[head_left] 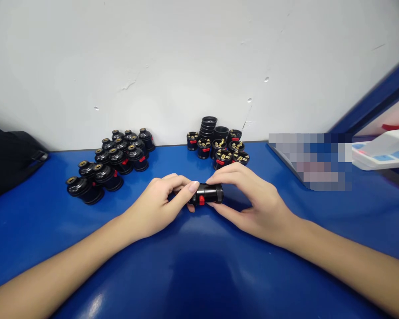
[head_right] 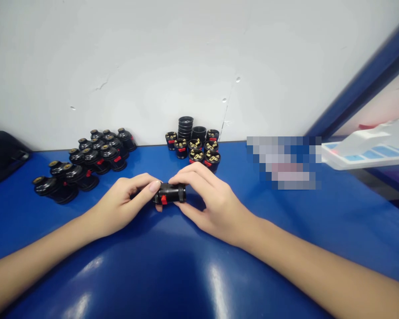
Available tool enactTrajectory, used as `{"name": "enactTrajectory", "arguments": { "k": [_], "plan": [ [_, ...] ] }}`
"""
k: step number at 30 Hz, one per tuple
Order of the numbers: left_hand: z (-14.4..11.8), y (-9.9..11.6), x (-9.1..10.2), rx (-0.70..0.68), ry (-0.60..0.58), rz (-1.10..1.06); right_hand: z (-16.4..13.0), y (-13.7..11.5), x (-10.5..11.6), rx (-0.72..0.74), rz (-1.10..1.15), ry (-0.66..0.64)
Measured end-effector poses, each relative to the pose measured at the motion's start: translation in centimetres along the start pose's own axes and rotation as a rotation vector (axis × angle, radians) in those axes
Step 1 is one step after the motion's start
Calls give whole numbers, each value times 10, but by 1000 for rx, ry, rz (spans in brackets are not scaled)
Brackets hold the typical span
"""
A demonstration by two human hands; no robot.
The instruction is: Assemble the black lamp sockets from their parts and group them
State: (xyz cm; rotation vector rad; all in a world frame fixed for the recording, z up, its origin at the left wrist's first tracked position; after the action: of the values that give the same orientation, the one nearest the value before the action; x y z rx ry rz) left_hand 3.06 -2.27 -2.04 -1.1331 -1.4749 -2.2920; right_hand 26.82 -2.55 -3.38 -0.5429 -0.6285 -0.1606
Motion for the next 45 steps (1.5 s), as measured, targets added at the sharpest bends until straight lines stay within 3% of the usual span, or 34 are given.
{"name": "enactTrajectory", "arguments": {
  "k": [4, 10, 13, 21, 30, 37, 45],
  "plan": [
    [-1, -5, -1, -35, 28, -3, -2, 3, -2, -105, 89, 20],
    [-4, -13, -4, -304, 157, 136, -3, 4, -4, -246, 212, -1],
    [-5, -17, -5, -369, 184, 209, -2, 4, -5, -262, 225, -15],
    [-6, -9, -4, -179, 114, 328, -3, 7, -3, -242, 216, -1],
    [-7, -20, -7, -399, 199, 243, -2, 5, -4, -276, 232, 4],
    [-7, -14, -5, -212, 126, 312, -2, 7, -3, -250, 224, -7],
    [-7, -17, -7, -441, 204, 306, -2, 7, -4, -254, 228, 7]
  ]
}}
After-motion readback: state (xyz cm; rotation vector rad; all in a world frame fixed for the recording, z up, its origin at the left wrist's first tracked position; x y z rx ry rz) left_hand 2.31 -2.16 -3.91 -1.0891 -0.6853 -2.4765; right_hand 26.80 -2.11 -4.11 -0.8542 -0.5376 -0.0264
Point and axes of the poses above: each hand's wrist, its own z-axis towards the middle knuckle, its own x-axis out of the back of the hand, y = z × x, the point moved 1 cm from there along z, towards the middle knuckle, and after that the axes turned 3 degrees about z, right-handed, at the moved point
